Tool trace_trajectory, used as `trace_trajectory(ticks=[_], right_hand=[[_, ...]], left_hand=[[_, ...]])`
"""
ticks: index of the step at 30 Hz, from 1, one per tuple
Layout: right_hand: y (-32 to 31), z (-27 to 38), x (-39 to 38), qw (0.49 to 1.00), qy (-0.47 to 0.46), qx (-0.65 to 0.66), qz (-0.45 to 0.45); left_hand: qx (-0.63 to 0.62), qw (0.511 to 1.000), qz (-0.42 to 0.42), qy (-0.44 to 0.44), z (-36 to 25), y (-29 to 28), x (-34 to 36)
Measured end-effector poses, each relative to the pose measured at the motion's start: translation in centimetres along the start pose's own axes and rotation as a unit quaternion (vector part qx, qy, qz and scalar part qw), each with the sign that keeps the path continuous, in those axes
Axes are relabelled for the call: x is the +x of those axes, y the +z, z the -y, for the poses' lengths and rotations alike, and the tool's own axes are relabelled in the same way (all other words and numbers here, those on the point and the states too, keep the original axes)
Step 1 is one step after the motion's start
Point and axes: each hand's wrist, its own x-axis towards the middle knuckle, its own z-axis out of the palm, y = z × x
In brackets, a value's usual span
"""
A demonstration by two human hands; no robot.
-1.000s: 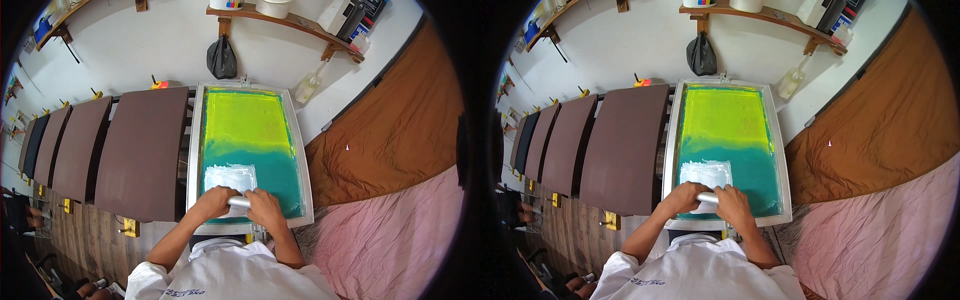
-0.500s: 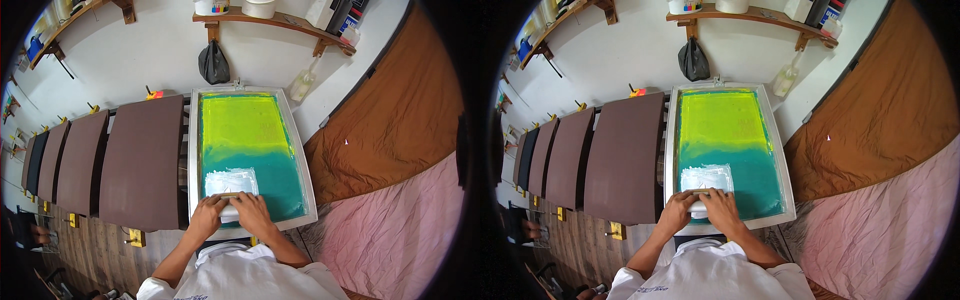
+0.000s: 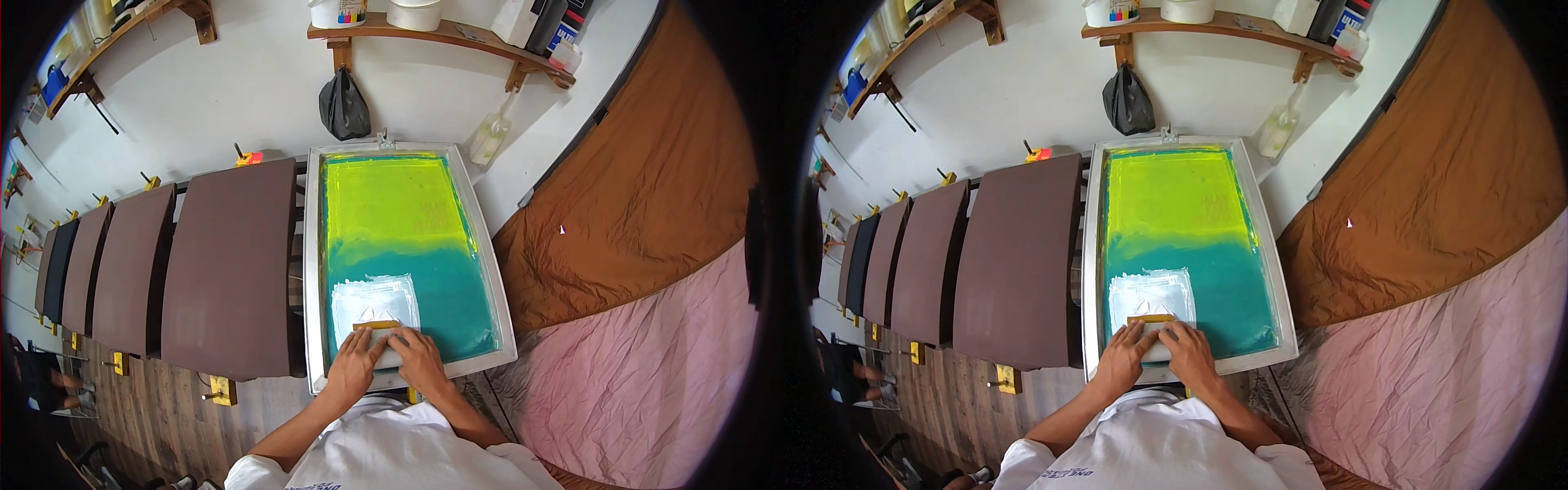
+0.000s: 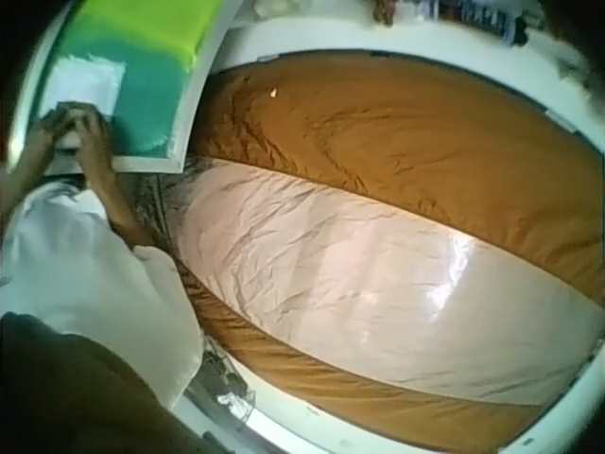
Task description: Spreading white ink onto a screen using a squeegee at a screen printing station.
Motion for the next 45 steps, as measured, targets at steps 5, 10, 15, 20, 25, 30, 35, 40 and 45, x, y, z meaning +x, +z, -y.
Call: trace_trajectory(ticks=[5, 10, 15, 20, 25, 30, 35, 40, 45], right_hand=[[-1.9, 0.9, 1.7, 1.0, 0.011, 0.005, 0.013], [-2.9, -0.2, 7.6, 0.997, 0.008, -0.04, 0.064], [-3.6, -0.3, 9.3, 0.987, 0.005, -0.071, 0.142], [-2.2, 0.0, 8.5, 0.985, 0.01, -0.105, 0.136], [-1.9, 0.9, 5.4, 0.993, 0.016, -0.054, 0.101], [-2.3, 2.7, 1.1, 0.997, 0.003, -0.035, 0.063], [-4.2, 3.0, 2.6, 0.988, 0.046, -0.031, 0.147], [-4.1, 0.9, 8.9, 0.992, 0.01, -0.06, 0.114], [-2.9, 0.2, 10.3, 0.991, 0.013, -0.062, 0.114]], left_hand=[[-0.062, 0.998, 0.008, -0.02, 0.2, -2.0, 1.9], [-0.106, 0.994, -0.003, -0.035, 3.3, -3.6, 6.1], [-0.102, 0.993, 0.021, -0.061, 4.0, -3.3, 6.5], [-0.075, 0.994, 0.038, -0.075, 2.6, -3.1, 5.7], [-0.035, 0.999, -0.028, -0.023, 2.2, -0.8, 2.9], [-0.049, 0.998, 0.005, -0.041, -0.5, -0.9, -0.7], [-0.106, 0.991, 0.065, -0.056, -0.6, -3.3, 1.1], [-0.079, 0.994, 0.028, -0.076, 2.7, -4.2, 6.4], [-0.098, 0.992, 0.029, -0.067, 4.6, -3.6, 7.2]])
